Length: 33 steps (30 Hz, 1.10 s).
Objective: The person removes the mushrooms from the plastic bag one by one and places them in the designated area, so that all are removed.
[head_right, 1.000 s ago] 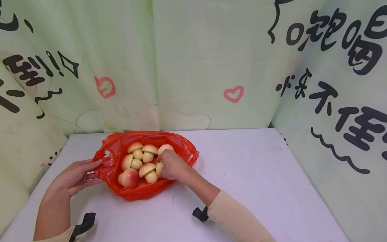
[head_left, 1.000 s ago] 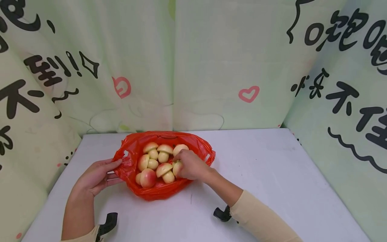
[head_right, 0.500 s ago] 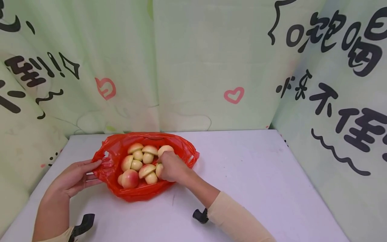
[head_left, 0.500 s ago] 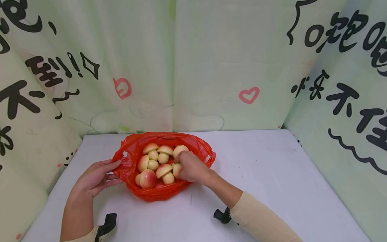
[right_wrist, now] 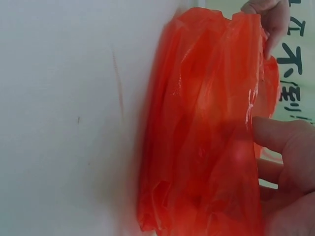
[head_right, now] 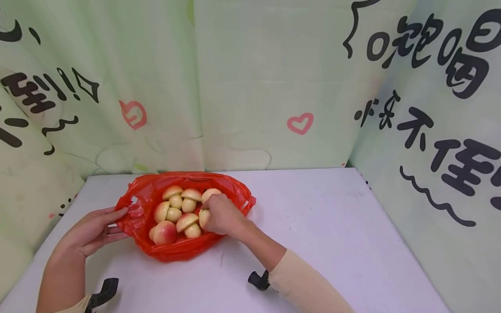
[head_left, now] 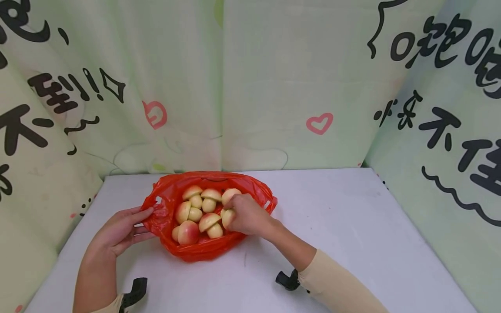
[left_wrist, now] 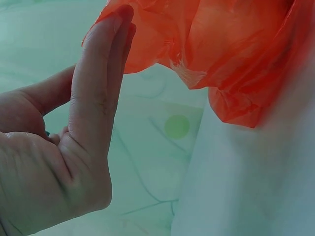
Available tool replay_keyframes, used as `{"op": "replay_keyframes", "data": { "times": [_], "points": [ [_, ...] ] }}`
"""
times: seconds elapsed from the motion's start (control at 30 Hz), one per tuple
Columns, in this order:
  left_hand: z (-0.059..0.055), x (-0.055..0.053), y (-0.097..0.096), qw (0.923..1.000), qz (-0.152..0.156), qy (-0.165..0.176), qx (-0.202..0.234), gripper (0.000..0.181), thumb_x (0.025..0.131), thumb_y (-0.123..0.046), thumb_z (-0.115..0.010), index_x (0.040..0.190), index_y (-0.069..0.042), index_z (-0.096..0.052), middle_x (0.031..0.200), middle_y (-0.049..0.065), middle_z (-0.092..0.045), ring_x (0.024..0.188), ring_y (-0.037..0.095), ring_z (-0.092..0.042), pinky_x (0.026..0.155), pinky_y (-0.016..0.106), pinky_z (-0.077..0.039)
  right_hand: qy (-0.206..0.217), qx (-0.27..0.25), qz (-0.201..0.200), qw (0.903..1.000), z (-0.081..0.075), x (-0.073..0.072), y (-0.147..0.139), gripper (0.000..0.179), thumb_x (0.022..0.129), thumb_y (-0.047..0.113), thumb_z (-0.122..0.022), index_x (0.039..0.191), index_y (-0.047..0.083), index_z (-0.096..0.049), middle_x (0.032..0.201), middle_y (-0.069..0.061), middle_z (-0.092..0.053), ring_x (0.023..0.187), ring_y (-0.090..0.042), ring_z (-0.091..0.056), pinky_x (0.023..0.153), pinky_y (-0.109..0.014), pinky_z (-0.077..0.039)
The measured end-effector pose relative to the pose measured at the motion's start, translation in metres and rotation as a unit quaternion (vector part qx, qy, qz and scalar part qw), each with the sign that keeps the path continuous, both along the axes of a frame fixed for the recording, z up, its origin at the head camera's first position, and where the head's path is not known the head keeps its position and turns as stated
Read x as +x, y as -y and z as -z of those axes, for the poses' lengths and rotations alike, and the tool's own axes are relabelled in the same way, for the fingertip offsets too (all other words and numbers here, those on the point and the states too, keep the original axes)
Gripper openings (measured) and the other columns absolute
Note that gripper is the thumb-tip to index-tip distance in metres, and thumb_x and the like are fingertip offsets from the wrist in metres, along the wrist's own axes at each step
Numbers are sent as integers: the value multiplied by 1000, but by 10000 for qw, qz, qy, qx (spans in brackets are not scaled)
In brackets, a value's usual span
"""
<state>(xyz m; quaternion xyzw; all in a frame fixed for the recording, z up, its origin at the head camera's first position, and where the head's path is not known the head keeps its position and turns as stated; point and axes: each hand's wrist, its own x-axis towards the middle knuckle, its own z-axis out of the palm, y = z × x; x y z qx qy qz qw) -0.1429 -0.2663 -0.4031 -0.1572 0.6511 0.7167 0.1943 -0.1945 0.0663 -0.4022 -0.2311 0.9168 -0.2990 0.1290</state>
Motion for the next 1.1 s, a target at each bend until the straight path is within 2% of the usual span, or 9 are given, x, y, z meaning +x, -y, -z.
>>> {"op": "replay_keyframes", "data": {
  "times": [0.27,0.43,0.67,0.77,0.9,1.1],
  "points": [
    [3,0,-3,9999,-32,38,130,67,104,-34,-66,155,-3,-37,103,-5,-76,95,19,-79,87,37,-64,-252,72,70,9996,-4,-1,-8,45,82,13,-84,125,7,-75,121,-4,-74,116,-21,-61,81,-28,-62],
    [4,-1,-3,9997,-2,25,242,64,104,-33,-65,154,-4,-38,103,-5,-76,95,19,-79,87,37,-64,-210,51,166,9996,-11,-1,-12,44,84,17,-85,126,12,-75,125,-3,-73,124,-23,-60,91,-36,-61],
    [5,-3,-1,9999,45,30,139,72,106,-31,-61,162,-2,-26,104,-7,-74,96,16,-78,88,37,-64,-393,-51,275,9988,-23,1,-16,45,85,20,-85,128,13,-75,128,-3,-73,128,-26,-60,94,-39,-61],
    [5,-1,3,9999,9,98,35,76,107,-32,-60,164,-3,-21,105,-8,-71,96,14,-76,89,38,-64,-478,-118,281,9984,-26,3,-17,46,86,21,-85,130,14,-74,129,-2,-73,130,-26,-60,100,-41,-59],
    [6,0,7,9998,-126,170,32,78,106,-33,-61,165,-5,-19,104,-9,-71,95,14,-76,88,39,-64,-603,-323,298,9972,-29,4,-20,46,86,20,-84,129,11,-74,128,-3,-74,131,-27,-59,102,-42,-58],
    [6,-2,5,9996,-158,127,192,76,105,-32,-63,164,-5,-22,102,-11,-73,95,14,-77,88,39,-64,-668,-584,421,9952,-33,2,-28,47,85,17,-85,129,8,-73,126,-5,-74,125,-25,-63,95,-36,-61]
  ]
}}
